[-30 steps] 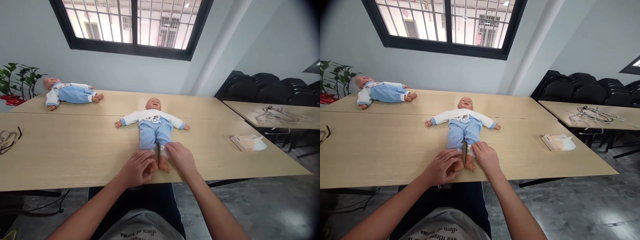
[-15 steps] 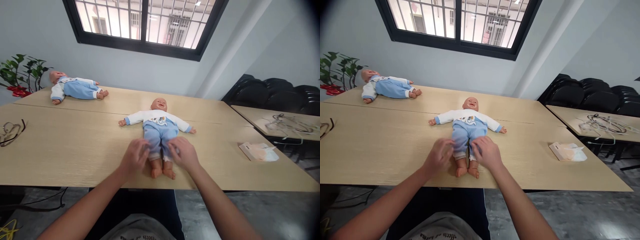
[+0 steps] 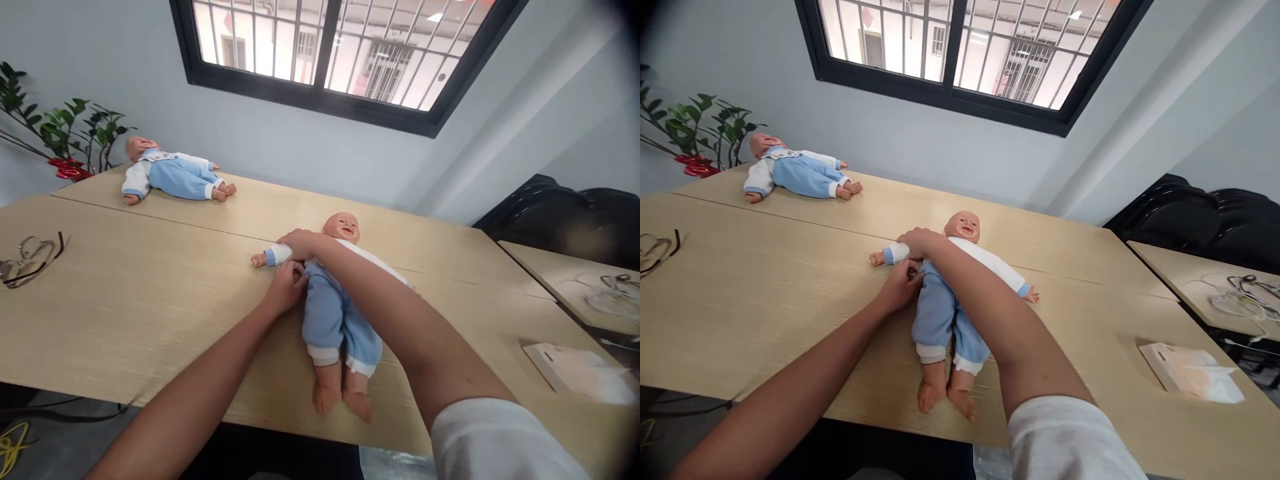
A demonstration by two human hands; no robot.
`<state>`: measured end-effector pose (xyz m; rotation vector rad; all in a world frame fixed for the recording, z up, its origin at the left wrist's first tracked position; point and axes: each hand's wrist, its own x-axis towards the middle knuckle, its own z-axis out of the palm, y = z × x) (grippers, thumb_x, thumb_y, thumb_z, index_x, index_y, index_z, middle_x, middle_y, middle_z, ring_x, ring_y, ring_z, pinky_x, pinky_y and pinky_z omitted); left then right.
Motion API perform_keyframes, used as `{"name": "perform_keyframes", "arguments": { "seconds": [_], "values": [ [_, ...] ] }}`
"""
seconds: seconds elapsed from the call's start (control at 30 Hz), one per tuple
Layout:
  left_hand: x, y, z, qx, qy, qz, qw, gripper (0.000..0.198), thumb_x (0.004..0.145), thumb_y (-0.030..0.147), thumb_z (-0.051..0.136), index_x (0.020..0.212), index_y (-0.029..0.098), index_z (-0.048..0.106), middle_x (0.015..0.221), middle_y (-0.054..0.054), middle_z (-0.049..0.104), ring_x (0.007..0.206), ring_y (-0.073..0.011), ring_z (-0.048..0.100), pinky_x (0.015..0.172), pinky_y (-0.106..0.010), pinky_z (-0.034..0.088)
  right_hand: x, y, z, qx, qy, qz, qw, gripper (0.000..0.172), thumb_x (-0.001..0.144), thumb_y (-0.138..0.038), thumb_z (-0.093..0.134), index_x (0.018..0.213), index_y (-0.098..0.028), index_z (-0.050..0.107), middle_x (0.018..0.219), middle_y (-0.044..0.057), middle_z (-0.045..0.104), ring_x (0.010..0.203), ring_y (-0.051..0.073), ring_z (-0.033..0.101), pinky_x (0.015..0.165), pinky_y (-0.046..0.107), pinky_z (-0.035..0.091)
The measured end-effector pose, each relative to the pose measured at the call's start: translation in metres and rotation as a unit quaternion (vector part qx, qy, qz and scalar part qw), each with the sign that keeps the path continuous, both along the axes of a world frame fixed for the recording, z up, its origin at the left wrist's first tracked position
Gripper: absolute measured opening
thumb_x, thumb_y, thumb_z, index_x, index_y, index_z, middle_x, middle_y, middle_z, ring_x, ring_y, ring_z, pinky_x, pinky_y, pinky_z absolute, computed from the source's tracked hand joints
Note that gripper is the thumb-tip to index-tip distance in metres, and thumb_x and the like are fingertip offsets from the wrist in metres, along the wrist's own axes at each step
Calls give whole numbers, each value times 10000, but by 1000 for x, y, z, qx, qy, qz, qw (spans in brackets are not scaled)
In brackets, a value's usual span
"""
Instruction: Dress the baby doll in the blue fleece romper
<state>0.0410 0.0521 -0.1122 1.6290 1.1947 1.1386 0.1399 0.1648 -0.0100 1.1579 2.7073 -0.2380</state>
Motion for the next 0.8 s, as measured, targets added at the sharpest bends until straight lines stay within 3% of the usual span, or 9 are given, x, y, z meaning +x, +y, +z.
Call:
{"name": "perform_keyframes", "arguments": {
  "seconds": [0.07, 0.17, 0.27, 0.33, 0.43, 0.5, 0.67, 0.8],
  "values": [
    [-3, 1, 0, -4, -3, -20, 1000, 147, 921, 310, 650, 926, 209, 544, 870, -9, 631, 777, -174, 579, 759, -322, 494, -8, 5, -7, -14, -6, 7, 1000, 265, 782, -201, 762, 1045, -170, 760, 1033, 68, 784, 913, 191, 720, 788, 278, 452],
    [-8, 2, 2, -15, -9, -55, 998, 190, 932, 369, 659, 974, 214, 558, 897, -16, 663, 798, -185, 608, 758, -327, 510, -5, 8, -9, -10, 17, 5, 1000, 329, 735, -175, 758, 1061, -174, 714, 1031, 78, 780, 836, 200, 703, 720, 275, 464],
    [-14, 2, 4, -12, 5, -104, 994, 198, 912, 301, 654, 1086, 211, 627, 1043, -51, 709, 947, -220, 654, 867, -362, 538, 14, 3, -6, 17, 143, -35, 989, 402, 769, -207, 685, 1166, -172, 630, 1106, 103, 754, 896, 241, 684, 749, 315, 498],
    [-17, 1, 5, 4, 39, -119, 992, 238, 837, 214, 670, 1075, 208, 674, 1036, -59, 701, 1011, -263, 640, 927, -410, 529, 31, -3, -2, 25, 268, -66, 961, 451, 778, -228, 642, 1218, -156, 580, 1164, 117, 727, 973, 261, 670, 810, 349, 519],
    [-14, -1, 4, 14, 56, -84, 995, 179, 740, 140, 689, 901, 216, 671, 918, -56, 662, 1020, -302, 603, 981, -474, 496, 54, -15, 1, 17, 418, -87, 904, 517, 778, -279, 628, 1272, -157, 536, 1191, 109, 696, 1040, 279, 661, 878, 398, 541],
    [-7, -3, 3, 6, 32, -53, 998, 158, 756, 132, 670, 878, 226, 632, 911, -49, 657, 996, -283, 605, 991, -472, 491, 67, -23, 3, -1, 477, -96, 874, 498, 790, -327, 649, 1253, -179, 541, 1138, 92, 693, 1019, 290, 674, 873, 426, 560],
    [23, -10, 7, -13, -74, 38, 996, 169, 968, 223, 461, 1135, 212, 487, 1069, -72, 651, 1000, -203, 652, 932, -372, 531, 89, -43, 10, -37, 543, -118, 830, 467, 781, -456, 768, 1159, -256, 582, 1057, 70, 698, 963, 320, 695, 863, 514, 596],
    [41, -15, 14, 0, -156, 35, 987, 175, 996, 259, 442, 1159, 203, 474, 1069, -68, 631, 978, -184, 643, 900, -334, 537, 97, -54, 14, -36, 590, -132, 796, 522, 764, -530, 808, 1143, -256, 576, 1045, 64, 703, 916, 295, 706, 852, 518, 616]
  ]
}}
